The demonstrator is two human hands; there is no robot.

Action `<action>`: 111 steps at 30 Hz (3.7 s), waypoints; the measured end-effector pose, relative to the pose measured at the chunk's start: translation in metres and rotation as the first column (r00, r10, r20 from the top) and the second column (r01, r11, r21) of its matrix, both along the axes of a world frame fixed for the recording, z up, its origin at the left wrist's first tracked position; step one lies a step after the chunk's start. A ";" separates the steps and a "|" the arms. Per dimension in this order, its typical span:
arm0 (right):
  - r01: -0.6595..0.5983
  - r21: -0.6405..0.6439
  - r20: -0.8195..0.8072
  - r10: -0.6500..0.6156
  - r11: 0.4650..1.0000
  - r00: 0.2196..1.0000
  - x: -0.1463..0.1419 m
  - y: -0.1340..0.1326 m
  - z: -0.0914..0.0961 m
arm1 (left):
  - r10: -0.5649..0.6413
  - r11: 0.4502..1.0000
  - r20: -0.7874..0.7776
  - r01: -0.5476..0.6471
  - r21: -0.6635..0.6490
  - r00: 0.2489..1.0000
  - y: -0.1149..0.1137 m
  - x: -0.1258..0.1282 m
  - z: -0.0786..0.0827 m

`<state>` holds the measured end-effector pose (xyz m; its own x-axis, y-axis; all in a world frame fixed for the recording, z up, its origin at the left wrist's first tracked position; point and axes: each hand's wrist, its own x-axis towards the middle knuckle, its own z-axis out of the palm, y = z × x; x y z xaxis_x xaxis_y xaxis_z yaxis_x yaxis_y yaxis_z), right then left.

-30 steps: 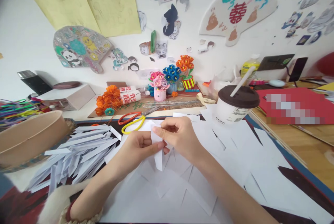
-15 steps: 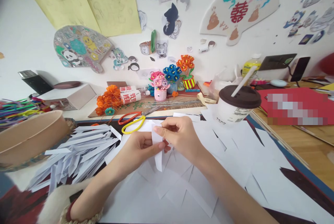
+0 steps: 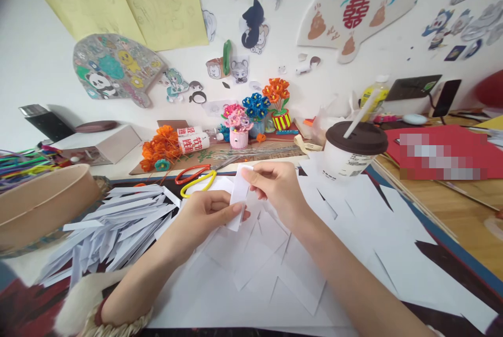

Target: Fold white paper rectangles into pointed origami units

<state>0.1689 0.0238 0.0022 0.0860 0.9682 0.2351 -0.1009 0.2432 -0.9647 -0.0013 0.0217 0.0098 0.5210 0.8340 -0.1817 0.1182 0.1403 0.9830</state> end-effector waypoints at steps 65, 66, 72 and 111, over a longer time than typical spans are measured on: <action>-0.253 -0.141 0.203 0.278 0.957 0.939 0.001 -0.001 0.005 | 0.031 0.999 0.001 -0.031 0.044 1.000 -0.005 0.000 0.004; -0.247 -0.134 0.207 0.271 0.960 0.940 0.001 -0.001 0.005 | 0.031 0.999 -0.004 -0.031 0.045 1.000 -0.005 0.000 0.004; -0.209 -0.099 0.217 0.226 0.973 0.949 0.002 -0.001 0.004 | 0.034 0.993 -0.074 -0.026 0.117 0.997 -0.001 -0.004 0.003; -0.295 -0.107 0.193 0.311 0.949 0.931 0.004 -0.002 0.003 | 0.069 0.911 -0.099 -0.023 0.411 0.993 0.002 -0.007 0.006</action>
